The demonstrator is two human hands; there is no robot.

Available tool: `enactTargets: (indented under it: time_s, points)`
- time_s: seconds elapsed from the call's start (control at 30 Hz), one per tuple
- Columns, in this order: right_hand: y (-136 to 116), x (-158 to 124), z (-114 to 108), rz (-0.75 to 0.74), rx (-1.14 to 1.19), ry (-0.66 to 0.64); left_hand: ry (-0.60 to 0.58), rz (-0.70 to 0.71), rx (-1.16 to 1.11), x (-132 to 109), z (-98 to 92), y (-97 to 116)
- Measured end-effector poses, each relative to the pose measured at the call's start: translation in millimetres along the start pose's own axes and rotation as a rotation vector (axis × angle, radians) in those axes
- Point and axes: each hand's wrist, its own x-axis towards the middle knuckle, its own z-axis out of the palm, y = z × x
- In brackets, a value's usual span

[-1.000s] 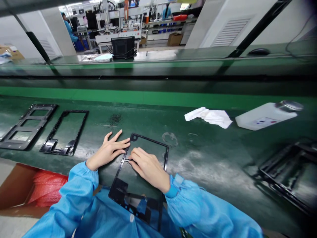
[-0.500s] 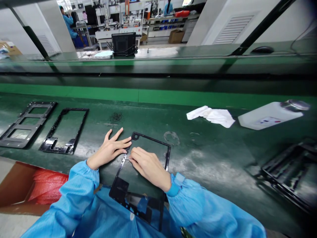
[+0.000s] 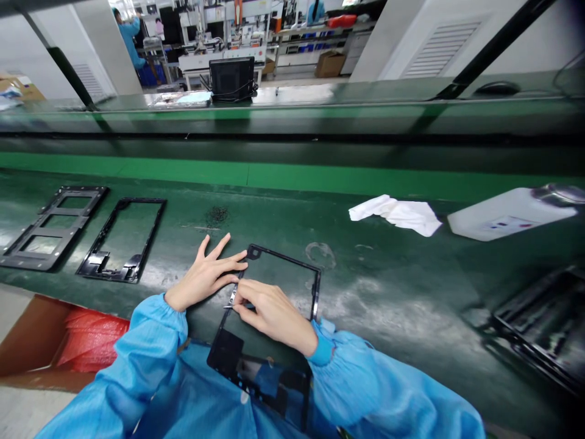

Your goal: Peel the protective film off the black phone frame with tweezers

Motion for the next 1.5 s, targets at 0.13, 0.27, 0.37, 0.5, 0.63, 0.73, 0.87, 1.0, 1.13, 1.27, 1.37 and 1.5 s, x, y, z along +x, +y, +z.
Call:
enactTargets:
  time_s: [0.13, 0.27, 0.37, 0.5, 0.63, 0.73, 0.87, 1.0, 1.13, 1.27, 1.37, 1.5]
  points:
    - [5.4, -7.3, -13.3, 0.042, 0.024, 0.030, 0.000, -0.009, 0.009, 0.3, -0.4, 0.6]
    - [8.6, -14.1, -32.2, 0.085, -0.053, 0.069, 0.069, -0.018, 0.040, 0.9, 0.3, 1.0]
    - [7.7, -14.6, -35.7, 0.091, -0.120, 0.063, 0.113, -0.034, 0.076, 0.9, 1.4, 0.6]
    - [10.6, -13.4, -24.9, 0.090, -0.160, 0.053, 0.107, -0.039, 0.079, -0.4, 1.8, -0.2]
    - [17.1, -13.0, -17.2, 0.096, -0.126, 0.140, 0.135, -0.052, -0.004, -0.7, -0.9, 4.8]
    - [18.2, -11.9, -17.0, 0.077, -0.132, 0.241, 0.161, -0.077, -0.164, 2.5, -3.0, 13.7]
    - [16.0, -10.8, -16.0, 0.005, -0.194, 0.314, 0.097, -0.074, -0.362, 9.5, -4.4, 25.8]
    - [15.5, -11.7, -16.1, -0.016, -0.211, 0.361, 0.142, -0.140, -0.463, 11.4, -9.0, 27.5]
    - [17.1, -13.9, -19.2, 0.020, -0.178, 0.397, 0.347, -0.299, -0.401, 8.8, -14.6, 7.5]
    - [20.3, -17.8, -19.0, 0.031, -0.174, 0.258, 0.496, -0.514, 0.017, 7.0, -15.1, -17.3]
    - [22.7, -20.9, -17.3, 0.023, -0.201, 0.158, 0.442, -0.454, 0.191, 6.1, -10.5, -16.8]
    - [24.2, -23.3, -16.4, 0.015, -0.230, 0.129, 0.168, -0.162, 0.185, 6.3, 1.0, 2.3]
